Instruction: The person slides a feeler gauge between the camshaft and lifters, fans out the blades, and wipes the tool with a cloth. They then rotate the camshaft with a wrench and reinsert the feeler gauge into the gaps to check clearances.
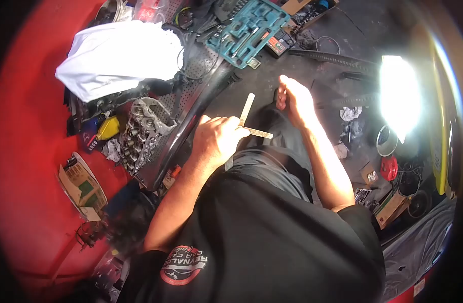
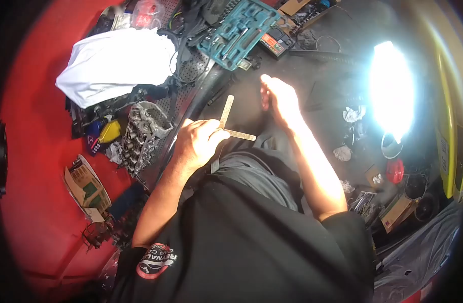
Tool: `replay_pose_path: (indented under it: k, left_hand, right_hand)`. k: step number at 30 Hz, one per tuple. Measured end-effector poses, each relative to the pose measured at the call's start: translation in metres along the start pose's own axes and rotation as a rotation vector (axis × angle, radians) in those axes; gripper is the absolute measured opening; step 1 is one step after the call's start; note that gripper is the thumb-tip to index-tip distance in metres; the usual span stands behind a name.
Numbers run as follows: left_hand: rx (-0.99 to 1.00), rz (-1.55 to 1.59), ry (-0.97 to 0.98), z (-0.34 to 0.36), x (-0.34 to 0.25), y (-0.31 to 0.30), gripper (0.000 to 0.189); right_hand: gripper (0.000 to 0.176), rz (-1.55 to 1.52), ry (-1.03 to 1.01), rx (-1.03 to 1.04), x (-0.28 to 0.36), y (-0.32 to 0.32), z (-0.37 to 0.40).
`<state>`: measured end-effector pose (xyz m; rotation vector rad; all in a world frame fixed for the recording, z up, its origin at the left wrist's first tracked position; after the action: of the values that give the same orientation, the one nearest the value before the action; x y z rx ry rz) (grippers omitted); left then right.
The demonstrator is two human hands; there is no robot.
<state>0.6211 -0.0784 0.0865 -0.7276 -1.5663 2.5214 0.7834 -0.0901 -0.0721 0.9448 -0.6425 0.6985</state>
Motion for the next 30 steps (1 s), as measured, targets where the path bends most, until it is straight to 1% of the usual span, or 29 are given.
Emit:
replay_pose_path:
  k: [1, 3, 4, 5, 7, 8, 11, 12, 15, 16, 17, 19, 23, 26, 30]
  left_hand:
    - [-0.002, -0.002, -0.001, -0.006, -0.007, 0.001, 0.021]
    - [-0.013, -0.020, 0.012, -0.015, -0.020, 0.004, 0.020]
    - [-0.009, -0.027, 0.011, -0.020, -0.028, 0.003, 0.020]
    - [-0.006, -0.034, 0.009, -0.023, -0.035, 0.002, 0.020]
    - [-0.012, -0.076, 0.032, -0.027, -0.047, 0.001, 0.020]
    - [-0.019, -0.097, 0.044, -0.029, -0.052, 0.001, 0.020]
    - [-0.012, -0.126, 0.019, -0.032, -0.058, 0.002, 0.024]
    - [-0.009, -0.131, 0.013, -0.033, -0.059, 0.001, 0.024]
    - [-0.004, -0.134, 0.012, -0.034, -0.064, 0.000, 0.023]
    - [-0.006, -0.130, 0.023, -0.033, -0.065, 0.001, 0.023]
    - [-0.007, -0.125, 0.033, -0.033, -0.066, 0.002, 0.023]
    - [-0.009, -0.082, 0.052, -0.033, -0.071, 0.000, 0.019]
    - [-0.023, -0.011, 0.075, -0.035, -0.075, -0.004, 0.016]
    - [-0.015, -0.018, 0.138, -0.036, -0.077, -0.004, 0.015]
    - [-0.019, -0.043, 0.093, -0.037, -0.072, -0.003, 0.014]
  right_hand:
    - [0.023, 0.082, -0.021, 0.086, 0.005, -0.001, 0.002]
    - [0.017, 0.068, -0.101, 0.203, 0.017, 0.008, 0.009]
    - [0.025, -0.017, -0.101, 0.240, 0.018, 0.018, 0.012]
    - [0.044, -0.103, -0.055, 0.328, 0.014, 0.027, 0.016]
    - [0.061, -0.305, -0.036, 0.444, 0.032, 0.052, 0.026]
    - [0.068, -0.291, 0.004, 0.455, 0.029, 0.054, 0.028]
    - [0.072, -0.191, -0.035, 0.518, 0.032, 0.055, 0.029]
    - [0.062, -0.129, -0.094, 0.517, 0.039, 0.054, 0.028]
    - [0.041, -0.073, -0.018, 0.499, 0.034, 0.045, 0.024]
    - [0.025, -0.082, -0.044, 0.478, 0.040, 0.043, 0.022]
    - [0.022, 0.054, -0.070, 0.461, 0.042, 0.038, 0.018]
    - [0.023, 0.068, -0.062, 0.435, 0.042, 0.036, 0.013]
    - [0.027, -0.094, -0.013, 0.466, 0.044, 0.039, 0.009]
    - [0.029, -0.175, 0.013, 0.480, 0.045, 0.038, 0.009]
    - [0.030, -0.177, 0.019, 0.494, 0.045, 0.039, 0.010]
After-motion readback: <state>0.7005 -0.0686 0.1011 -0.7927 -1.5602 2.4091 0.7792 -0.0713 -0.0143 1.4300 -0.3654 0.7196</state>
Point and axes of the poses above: each hand's wrist, its own z-axis away from the middle knuckle, its own y-axis out of the palm, x = y × z, the point moved 10 cm from there along -z, towards the middle knuckle, and after that the axes turned 13 degrees about -y, right-handed, at the moved point
